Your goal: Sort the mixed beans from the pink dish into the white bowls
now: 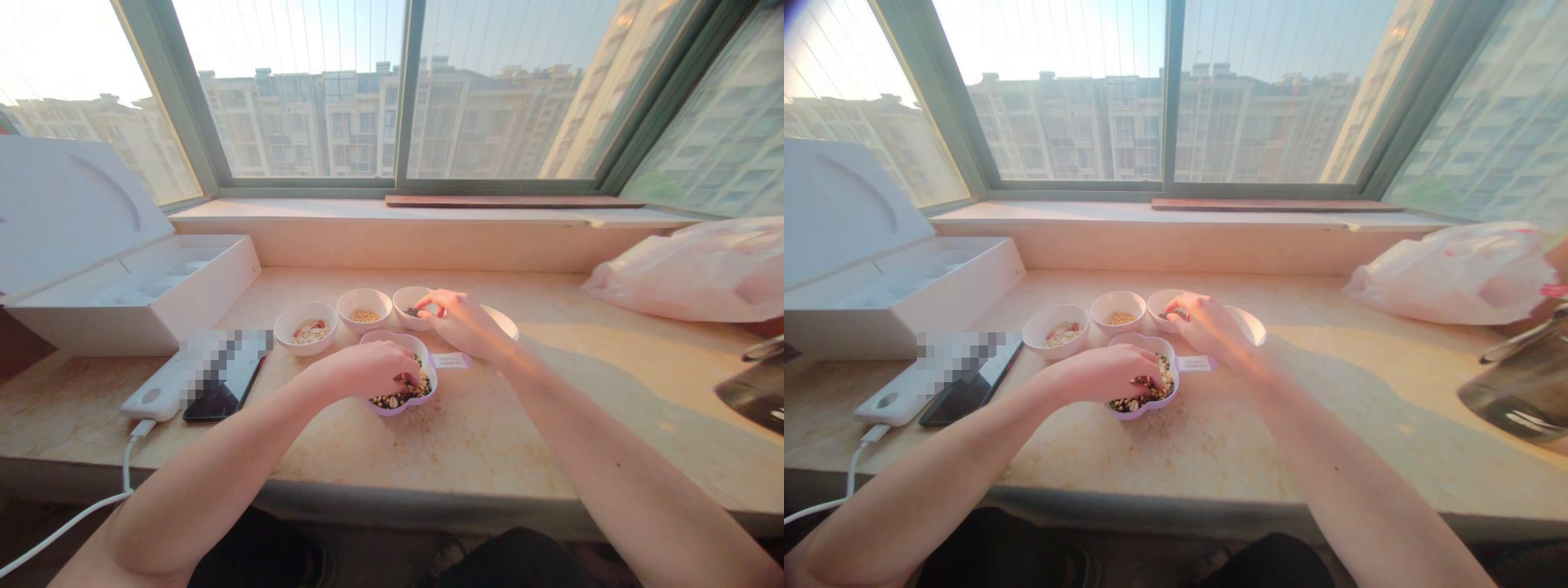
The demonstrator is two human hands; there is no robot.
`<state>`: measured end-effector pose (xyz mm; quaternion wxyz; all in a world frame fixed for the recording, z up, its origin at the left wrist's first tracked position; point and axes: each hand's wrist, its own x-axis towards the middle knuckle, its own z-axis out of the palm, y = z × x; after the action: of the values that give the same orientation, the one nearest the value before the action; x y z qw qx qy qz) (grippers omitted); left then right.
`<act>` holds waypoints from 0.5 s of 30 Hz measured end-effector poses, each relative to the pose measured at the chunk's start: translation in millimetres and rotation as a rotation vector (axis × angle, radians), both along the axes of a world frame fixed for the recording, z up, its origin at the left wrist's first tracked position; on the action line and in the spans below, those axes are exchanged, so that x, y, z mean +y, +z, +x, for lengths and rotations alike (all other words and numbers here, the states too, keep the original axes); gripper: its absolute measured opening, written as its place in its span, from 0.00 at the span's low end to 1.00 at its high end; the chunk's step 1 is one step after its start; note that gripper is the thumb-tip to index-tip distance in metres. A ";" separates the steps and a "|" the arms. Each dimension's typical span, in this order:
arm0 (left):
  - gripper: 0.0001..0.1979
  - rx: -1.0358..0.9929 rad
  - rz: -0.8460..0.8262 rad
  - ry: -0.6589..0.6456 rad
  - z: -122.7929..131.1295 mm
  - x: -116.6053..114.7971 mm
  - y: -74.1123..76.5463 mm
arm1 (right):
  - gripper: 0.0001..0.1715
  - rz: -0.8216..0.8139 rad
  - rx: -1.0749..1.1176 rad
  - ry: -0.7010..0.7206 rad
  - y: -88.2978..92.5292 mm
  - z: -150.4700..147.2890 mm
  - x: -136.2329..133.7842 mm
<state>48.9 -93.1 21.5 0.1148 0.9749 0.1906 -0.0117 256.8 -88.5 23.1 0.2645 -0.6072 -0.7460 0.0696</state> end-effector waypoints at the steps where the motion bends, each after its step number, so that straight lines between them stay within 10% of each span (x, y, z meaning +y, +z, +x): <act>1: 0.13 0.012 -0.006 -0.005 0.6 -0.1 0.1 | 0.12 -0.001 0.002 0.005 0.1 -0.2 -0.2; 15: 0.16 -0.178 -0.088 0.033 -6.8 10.2 0.6 | 0.13 0.044 -0.029 0.053 -7.5 4.9 6.4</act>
<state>42.1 -83.0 22.1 0.1743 0.9627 0.1951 0.0686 261.7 -82.1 15.6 0.2651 -0.5823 -0.7668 0.0512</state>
